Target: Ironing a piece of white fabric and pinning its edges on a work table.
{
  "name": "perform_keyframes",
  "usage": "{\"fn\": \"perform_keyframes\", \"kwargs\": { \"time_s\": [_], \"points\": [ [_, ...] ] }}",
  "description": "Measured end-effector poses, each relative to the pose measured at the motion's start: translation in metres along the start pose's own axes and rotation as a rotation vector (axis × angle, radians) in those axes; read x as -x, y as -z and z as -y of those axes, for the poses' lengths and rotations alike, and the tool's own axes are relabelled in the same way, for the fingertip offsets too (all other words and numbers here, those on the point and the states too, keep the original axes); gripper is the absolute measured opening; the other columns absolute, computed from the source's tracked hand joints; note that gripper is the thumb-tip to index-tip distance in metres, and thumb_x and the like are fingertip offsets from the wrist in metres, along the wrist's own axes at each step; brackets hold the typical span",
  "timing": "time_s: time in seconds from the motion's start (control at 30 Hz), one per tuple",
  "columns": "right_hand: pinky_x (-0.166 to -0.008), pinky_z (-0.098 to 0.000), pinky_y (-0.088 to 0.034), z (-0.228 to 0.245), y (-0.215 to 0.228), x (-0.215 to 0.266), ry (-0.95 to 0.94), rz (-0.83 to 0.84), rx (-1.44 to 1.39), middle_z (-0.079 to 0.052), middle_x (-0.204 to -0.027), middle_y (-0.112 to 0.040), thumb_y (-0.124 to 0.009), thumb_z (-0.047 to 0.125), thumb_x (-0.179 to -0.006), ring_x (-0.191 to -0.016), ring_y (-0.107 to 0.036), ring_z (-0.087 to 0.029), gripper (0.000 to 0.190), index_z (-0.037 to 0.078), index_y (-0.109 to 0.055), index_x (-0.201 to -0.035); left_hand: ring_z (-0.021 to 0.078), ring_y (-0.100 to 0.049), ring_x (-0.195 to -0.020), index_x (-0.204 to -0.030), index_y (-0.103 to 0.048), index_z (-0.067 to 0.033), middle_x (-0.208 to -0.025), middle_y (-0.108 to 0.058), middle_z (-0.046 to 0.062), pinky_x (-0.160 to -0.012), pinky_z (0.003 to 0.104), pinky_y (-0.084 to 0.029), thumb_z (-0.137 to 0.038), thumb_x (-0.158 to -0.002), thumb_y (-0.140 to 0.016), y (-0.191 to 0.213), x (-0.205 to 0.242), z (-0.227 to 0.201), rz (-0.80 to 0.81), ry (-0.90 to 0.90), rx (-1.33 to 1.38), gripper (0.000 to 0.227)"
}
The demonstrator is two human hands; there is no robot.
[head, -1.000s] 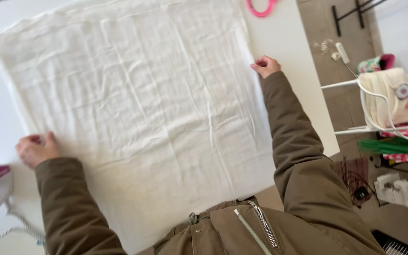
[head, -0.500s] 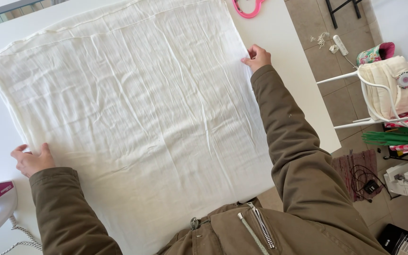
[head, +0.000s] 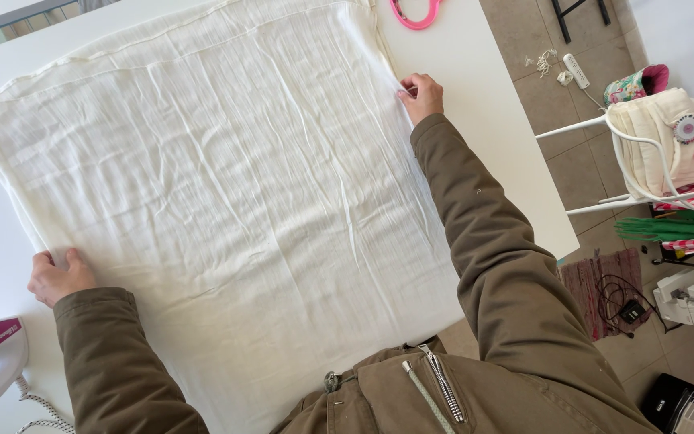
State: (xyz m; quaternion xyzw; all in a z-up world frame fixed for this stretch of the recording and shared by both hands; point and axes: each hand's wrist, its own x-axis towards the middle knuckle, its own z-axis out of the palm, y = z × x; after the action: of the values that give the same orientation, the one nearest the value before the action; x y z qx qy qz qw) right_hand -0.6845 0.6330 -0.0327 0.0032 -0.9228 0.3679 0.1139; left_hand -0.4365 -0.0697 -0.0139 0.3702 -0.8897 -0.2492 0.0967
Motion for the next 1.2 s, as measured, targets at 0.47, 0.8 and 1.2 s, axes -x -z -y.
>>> {"fn": "perform_keyframes", "kwargs": {
  "time_s": [0.47,0.8,1.2],
  "points": [
    [-0.075,-0.0280,-0.055,0.026,-0.053,-0.130,-0.159,0.068,-0.265,-0.005,-0.090,-0.078,-0.085,0.021,-0.087,-0.080,-0.069,-0.010,0.025,0.002,-0.077,-0.102,0.0372,-0.061,-0.110,-0.128,-0.064,-0.0005,-0.119,-0.065,0.022,-0.093,0.049,-0.052,-0.020,-0.102,-0.074,-0.015,-0.066,-0.015,0.017,0.008,0.004,0.035],
    [-0.066,-0.0286,-0.050,0.023,-0.072,-0.188,-0.072,-0.046,-0.226,-0.008,-0.080,-0.072,-0.084,0.015,-0.088,-0.072,-0.061,-0.012,0.019,0.006,-0.081,-0.104,0.0272,-0.065,-0.092,-0.116,-0.072,0.0006,-0.101,-0.071,0.013,-0.081,0.045,-0.054,-0.024,-0.099,-0.077,-0.055,-0.156,-0.030,-0.131,-0.081,0.150,0.030],
    [-0.073,-0.0392,-0.048,0.001,-0.080,-0.196,0.212,-0.038,0.077,-0.011,-0.081,-0.065,-0.085,0.004,-0.088,-0.076,-0.060,-0.024,0.012,0.004,-0.076,-0.097,0.0272,-0.069,-0.076,-0.095,-0.075,-0.0025,-0.085,-0.075,0.011,-0.077,0.042,-0.055,-0.021,-0.096,-0.074,-0.038,-0.182,-0.084,-0.302,-0.059,0.319,0.019]
  ]
}}
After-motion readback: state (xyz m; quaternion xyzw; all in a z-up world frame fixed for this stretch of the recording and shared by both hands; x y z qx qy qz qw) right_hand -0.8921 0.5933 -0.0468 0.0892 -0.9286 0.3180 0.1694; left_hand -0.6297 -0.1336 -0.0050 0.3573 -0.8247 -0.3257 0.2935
